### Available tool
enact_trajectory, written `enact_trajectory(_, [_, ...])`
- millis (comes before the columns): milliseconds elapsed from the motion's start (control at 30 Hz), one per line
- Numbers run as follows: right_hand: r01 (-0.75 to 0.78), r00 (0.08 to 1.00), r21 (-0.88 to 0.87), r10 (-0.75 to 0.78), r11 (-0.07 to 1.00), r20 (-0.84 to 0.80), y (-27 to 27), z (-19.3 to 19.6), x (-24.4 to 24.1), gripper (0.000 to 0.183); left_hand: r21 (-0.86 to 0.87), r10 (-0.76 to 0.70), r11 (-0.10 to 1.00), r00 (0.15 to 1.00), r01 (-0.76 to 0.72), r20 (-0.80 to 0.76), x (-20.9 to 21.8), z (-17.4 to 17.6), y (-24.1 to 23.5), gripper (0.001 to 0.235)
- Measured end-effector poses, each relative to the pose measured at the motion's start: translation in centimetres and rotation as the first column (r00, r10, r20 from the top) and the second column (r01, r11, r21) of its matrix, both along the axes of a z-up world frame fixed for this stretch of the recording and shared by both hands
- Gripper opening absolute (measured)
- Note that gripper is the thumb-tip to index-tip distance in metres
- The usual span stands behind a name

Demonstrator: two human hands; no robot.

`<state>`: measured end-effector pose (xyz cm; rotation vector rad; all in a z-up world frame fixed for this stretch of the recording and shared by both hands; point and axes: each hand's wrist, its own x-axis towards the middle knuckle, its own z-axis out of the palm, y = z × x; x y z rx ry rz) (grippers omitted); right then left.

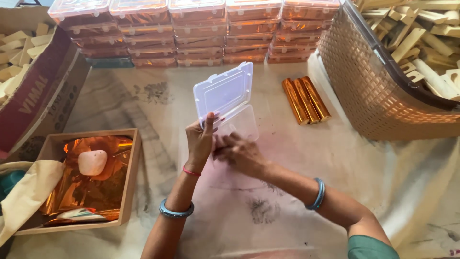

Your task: The person wipes two small wooden blocks with a pink cloth, then wraps them together in a sheet of orange foil. They place the wrapped item on the floor and proceed to wipe the inside and outside of a clear plastic container with the same cloth.

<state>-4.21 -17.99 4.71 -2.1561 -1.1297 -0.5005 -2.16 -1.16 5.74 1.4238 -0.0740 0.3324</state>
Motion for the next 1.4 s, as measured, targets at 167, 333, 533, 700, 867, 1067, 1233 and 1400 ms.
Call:
enact_trajectory(167, [0.350, 0.885, -0.095, -0.296, 0.932, 0.359, -2.2, 1.1, 3.1, 0.016, 0.211, 0.090, 0.972, 0.992, -0.108, 0.094, -0.5, 0.8, -0.5, 0.046])
enact_trajectory(333, [0.523, 0.790, -0.068, -0.453, 0.850, 0.412, -2.6, 0.0, 4.9, 0.023, 0.625, 0.130, 0.736, 0.961, -0.259, 0.246, -2.6, 4.1, -1.5, 0.024])
enact_trajectory(533, [0.537, 0.819, -0.240, -0.432, 0.809, 0.377, -2.5, -3.4, 5.0, 0.026, 0.580, -0.018, 0.745, 0.859, -0.330, 0.512, -2.3, 3.4, -1.3, 0.029])
enact_trajectory(700, [0.478, 0.867, -0.344, -0.497, 0.809, 0.037, -0.7, -4.8, 4.2, 0.020, 0.502, 0.001, 0.774, 0.793, -0.386, 0.609, -2.3, 0.7, -1.4, 0.020])
enact_trajectory(867, [0.223, 0.963, -0.095, -0.235, 0.970, -0.134, 3.3, -3.1, -0.9, 0.016, 0.401, 0.207, 0.799, 0.832, -0.448, 0.515, -1.5, -2.2, -1.0, 0.016])
enact_trajectory(1067, [-0.128, 0.568, 0.532, 0.502, 0.837, -0.652, -0.9, -5.4, 2.6, 0.020, -0.189, 0.301, 0.944, 0.941, -0.271, 0.152, 2.8, -4.7, 4.0, 0.035])
enact_trajectory(1233, [0.284, 0.881, 0.710, 0.118, 0.645, -0.459, -1.9, 1.1, 0.7, 0.022, -0.789, 0.014, 0.574, 0.965, -0.221, -0.261, 5.5, -8.9, 6.7, 0.053])
enact_trajectory(1400, [0.253, 0.948, 0.620, -0.064, 0.743, -0.312, 2.0, -1.9, -2.3, 0.027, -0.825, -0.060, 0.542, 0.972, -0.159, -0.227, 4.5, -9.4, 3.8, 0.055])
